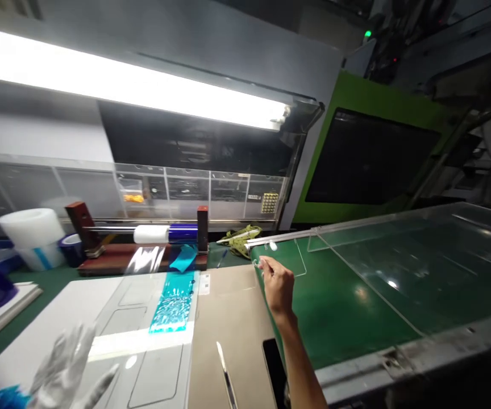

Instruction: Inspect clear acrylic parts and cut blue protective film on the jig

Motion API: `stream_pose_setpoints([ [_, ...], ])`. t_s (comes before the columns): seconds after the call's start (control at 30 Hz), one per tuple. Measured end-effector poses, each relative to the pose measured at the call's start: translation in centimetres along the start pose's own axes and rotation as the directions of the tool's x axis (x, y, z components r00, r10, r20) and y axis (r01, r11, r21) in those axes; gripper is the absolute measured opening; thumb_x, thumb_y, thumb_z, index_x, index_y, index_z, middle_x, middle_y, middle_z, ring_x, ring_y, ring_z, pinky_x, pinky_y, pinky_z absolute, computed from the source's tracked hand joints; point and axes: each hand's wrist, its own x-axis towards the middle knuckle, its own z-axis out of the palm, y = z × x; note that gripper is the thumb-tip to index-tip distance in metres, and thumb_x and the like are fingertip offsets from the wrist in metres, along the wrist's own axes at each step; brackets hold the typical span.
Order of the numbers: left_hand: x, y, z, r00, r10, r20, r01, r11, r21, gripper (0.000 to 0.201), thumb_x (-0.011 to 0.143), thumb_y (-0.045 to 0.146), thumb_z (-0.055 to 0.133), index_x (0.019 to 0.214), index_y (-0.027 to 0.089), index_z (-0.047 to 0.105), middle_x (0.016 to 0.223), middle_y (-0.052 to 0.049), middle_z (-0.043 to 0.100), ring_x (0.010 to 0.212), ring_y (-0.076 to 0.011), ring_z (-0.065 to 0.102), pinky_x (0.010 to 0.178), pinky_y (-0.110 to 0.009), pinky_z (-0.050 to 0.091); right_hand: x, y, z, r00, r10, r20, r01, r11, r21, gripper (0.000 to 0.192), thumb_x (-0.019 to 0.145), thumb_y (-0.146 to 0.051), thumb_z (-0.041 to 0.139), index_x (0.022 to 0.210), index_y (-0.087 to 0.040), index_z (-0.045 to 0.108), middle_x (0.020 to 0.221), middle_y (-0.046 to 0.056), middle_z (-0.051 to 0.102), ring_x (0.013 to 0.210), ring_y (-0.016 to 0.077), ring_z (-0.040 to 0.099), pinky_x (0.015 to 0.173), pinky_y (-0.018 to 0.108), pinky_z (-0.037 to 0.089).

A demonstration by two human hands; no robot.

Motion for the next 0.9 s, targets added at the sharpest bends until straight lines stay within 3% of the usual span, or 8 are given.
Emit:
stream_pose_setpoints([
  [0.07, 1.7, 0.5, -1.9, 0.998, -0.052, -0.046, 0.051, 0.998, -0.034, 0.072, 0.091, 0.030, 0.037, 0.144, 0.034, -0.012, 0.155, 0.003, 0.006, 0.141, -0.0297, 0.008, 0.109, -0.059, 0.028, 1.4, -4.9, 1.1, 0.985, -0.115, -0.126, 0.132, 0.981, 0.139, 0.036, 0.092, -0.040, 0.043, 0.096, -0.016, 0.069, 0.082, 0.007, 0.073, 0.063, 0.0160, 0.066, 0.062, 0.025, 0.049],
  [0.17, 6.4, 1.8, -3.9, 0.992, -0.096, -0.076, 0.085, 0.986, -0.143, 0.053, 0.097, 0.026, 0.015, 0.145, 0.033, -0.008, 0.153, 0.003, 0.020, 0.139, -0.0207, 0.020, 0.106, -0.047, 0.039, 3.6, -11.4, 1.6, 0.924, -0.229, -0.307, 0.308, 0.920, 0.241, 0.029, 0.091, -0.035, 0.049, 0.099, -0.017, 0.069, 0.084, 0.006, 0.073, 0.065, 0.0156, 0.067, 0.062, 0.025, 0.051],
  [0.33, 12.9, 3.0, -7.8, 0.982, -0.064, -0.176, 0.011, 0.959, -0.283, 0.049, 0.099, 0.031, 0.011, 0.144, 0.035, -0.006, 0.150, 0.005, 0.026, 0.138, -0.0162, 0.021, 0.109, -0.041, 0.038, 6.1, -18.3, 1.8, 0.802, -0.305, -0.514, 0.492, 0.825, 0.278, 0.021, 0.090, -0.028, 0.054, 0.101, -0.018, 0.069, 0.083, 0.004, 0.073, 0.065, 0.0141, 0.067, 0.058, 0.024, 0.052],
  [0.5, 14.5, 2.9, -10.1, 0.964, -0.023, -0.266, -0.088, 0.913, -0.398, 0.047, 0.098, 0.033, 0.009, 0.144, 0.037, -0.005, 0.150, 0.007, 0.024, 0.138, -0.0166, 0.020, 0.112, -0.044, 0.033, 7.2, -21.7, 2.1, 0.737, -0.308, -0.602, 0.552, 0.788, 0.272, 0.019, 0.089, -0.027, 0.056, 0.100, -0.018, 0.069, 0.082, 0.004, 0.073, 0.066, 0.0151, 0.068, 0.055, 0.025, 0.052],
  [0.77, 15.7, 1.1, -10.5, 0.949, 0.108, -0.296, -0.184, 0.953, -0.240, 0.053, 0.095, 0.018, 0.005, 0.143, 0.040, -0.002, 0.152, 0.012, 0.017, 0.139, -0.0154, 0.017, 0.110, -0.047, 0.036, 8.4, -24.7, 2.5, 0.713, -0.298, -0.635, 0.577, 0.763, 0.290, 0.020, 0.089, -0.030, 0.055, 0.100, -0.019, 0.068, 0.083, 0.004, 0.073, 0.067, 0.0153, 0.068, 0.059, 0.029, 0.055],
  [0.9, 15.8, 0.6, -10.6, 0.954, 0.045, -0.298, -0.116, 0.968, -0.224, 0.059, 0.093, 0.013, 0.011, 0.142, 0.043, -0.004, 0.152, 0.009, 0.018, 0.139, -0.0201, 0.021, 0.102, -0.051, 0.044, 8.8, -25.6, 2.9, 0.703, -0.288, -0.651, 0.597, 0.737, 0.318, 0.019, 0.089, -0.028, 0.055, 0.101, -0.020, 0.068, 0.082, 0.002, 0.072, 0.068, 0.0148, 0.068, 0.057, 0.026, 0.054],
])
